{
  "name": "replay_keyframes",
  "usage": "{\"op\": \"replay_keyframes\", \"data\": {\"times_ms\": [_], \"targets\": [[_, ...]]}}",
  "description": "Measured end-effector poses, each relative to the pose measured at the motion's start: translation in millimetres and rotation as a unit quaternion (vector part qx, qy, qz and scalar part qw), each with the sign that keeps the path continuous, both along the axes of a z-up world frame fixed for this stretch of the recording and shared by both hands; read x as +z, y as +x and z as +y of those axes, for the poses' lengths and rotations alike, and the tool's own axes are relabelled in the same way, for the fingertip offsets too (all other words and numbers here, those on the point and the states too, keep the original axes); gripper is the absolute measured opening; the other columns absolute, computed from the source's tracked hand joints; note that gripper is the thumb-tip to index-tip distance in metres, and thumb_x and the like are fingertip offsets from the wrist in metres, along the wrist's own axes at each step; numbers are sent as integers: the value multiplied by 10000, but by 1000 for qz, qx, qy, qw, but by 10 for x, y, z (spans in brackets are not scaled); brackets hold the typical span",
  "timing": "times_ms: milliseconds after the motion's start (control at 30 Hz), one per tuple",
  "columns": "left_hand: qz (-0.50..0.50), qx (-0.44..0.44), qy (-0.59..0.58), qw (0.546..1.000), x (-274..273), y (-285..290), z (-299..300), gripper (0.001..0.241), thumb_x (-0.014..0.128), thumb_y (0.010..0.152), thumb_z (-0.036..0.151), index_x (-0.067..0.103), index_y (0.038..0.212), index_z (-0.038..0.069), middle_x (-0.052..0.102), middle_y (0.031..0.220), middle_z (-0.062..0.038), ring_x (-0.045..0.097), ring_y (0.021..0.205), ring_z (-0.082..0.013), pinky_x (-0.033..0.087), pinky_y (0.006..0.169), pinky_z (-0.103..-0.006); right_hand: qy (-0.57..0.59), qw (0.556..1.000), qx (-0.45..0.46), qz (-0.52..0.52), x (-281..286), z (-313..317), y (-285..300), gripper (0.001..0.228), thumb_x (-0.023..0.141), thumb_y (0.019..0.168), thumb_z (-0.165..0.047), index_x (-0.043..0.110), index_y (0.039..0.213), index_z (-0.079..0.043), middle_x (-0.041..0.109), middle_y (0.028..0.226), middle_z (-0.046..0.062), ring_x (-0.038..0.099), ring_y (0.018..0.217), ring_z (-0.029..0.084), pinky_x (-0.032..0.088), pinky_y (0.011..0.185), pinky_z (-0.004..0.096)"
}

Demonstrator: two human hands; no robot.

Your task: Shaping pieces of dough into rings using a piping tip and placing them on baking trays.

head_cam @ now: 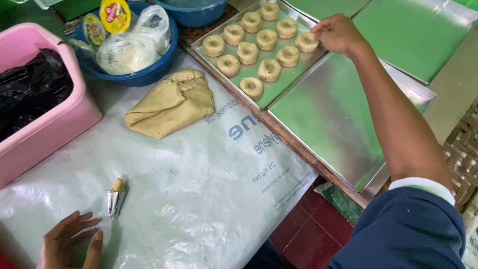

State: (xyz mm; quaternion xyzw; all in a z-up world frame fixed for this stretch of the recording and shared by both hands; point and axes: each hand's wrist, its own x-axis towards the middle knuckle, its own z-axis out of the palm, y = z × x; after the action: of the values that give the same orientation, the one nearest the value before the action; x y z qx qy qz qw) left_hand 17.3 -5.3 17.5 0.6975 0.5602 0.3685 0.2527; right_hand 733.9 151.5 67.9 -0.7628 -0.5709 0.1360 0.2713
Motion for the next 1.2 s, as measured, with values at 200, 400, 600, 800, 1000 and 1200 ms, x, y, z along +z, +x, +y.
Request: {"op": "replay_keyframes", "data": {"times_ms": [200,400,600,800,1000,1200], "targets": [[7,66,-25,997,326,264,-162,489,707,806,-117,570,1274,-158,722,1047,-286,730,979,-334,592,917,-422,18,997,21,-68,143,15,-184,400,534,876,16,726,1226,-7,740,1086,205,704,919,291,548,812,414],[107,-11,-130,986,406,116,-202,273,759,759,134,740,1031,115,754,1225,7,769,1024,-209,604,888,-382,154,957,182,-166,616,-68,-1077,255,644,993,27,759,1216,71,738,1058,245,651,753,273,514,637,372],[100,-90,-137,981,699,-28,-455,241,730,833,252,741,1061,173,720,1260,54,740,1032,-189,593,829,-353,70,942,287,-161,1060,-212,-2531,253,704,963,-84,766,1202,-31,769,1008,198,487,382,214,370,355,330],[88,-103,-140,981,777,-356,-658,256,738,860,261,736,1079,130,730,1218,-11,746,1016,-219,616,837,-377,-52,885,393,-246,1091,-325,-3795,281,633,924,-273,768,1141,-154,776,1146,7,755,804,239,609,766,391],[69,-98,-64,991,776,-581,-795,167,686,877,202,702,1022,120,731,1053,-17,721,895,-241,575,766,-361,49,800,581,-142,887,-365,-4747,215,650,873,-203,759,1029,-103,788,996,11,720,833,247,558,758,370],[149,-44,160,975,881,-674,-818,189,727,845,65,661,1021,43,632,954,-73,579,801,-227,502,756,-346,86,800,594,-23,788,-291,-5825,243,698,852,-132,757,1052,-7,795,894,73,710,655,159,560,584,294]]}}
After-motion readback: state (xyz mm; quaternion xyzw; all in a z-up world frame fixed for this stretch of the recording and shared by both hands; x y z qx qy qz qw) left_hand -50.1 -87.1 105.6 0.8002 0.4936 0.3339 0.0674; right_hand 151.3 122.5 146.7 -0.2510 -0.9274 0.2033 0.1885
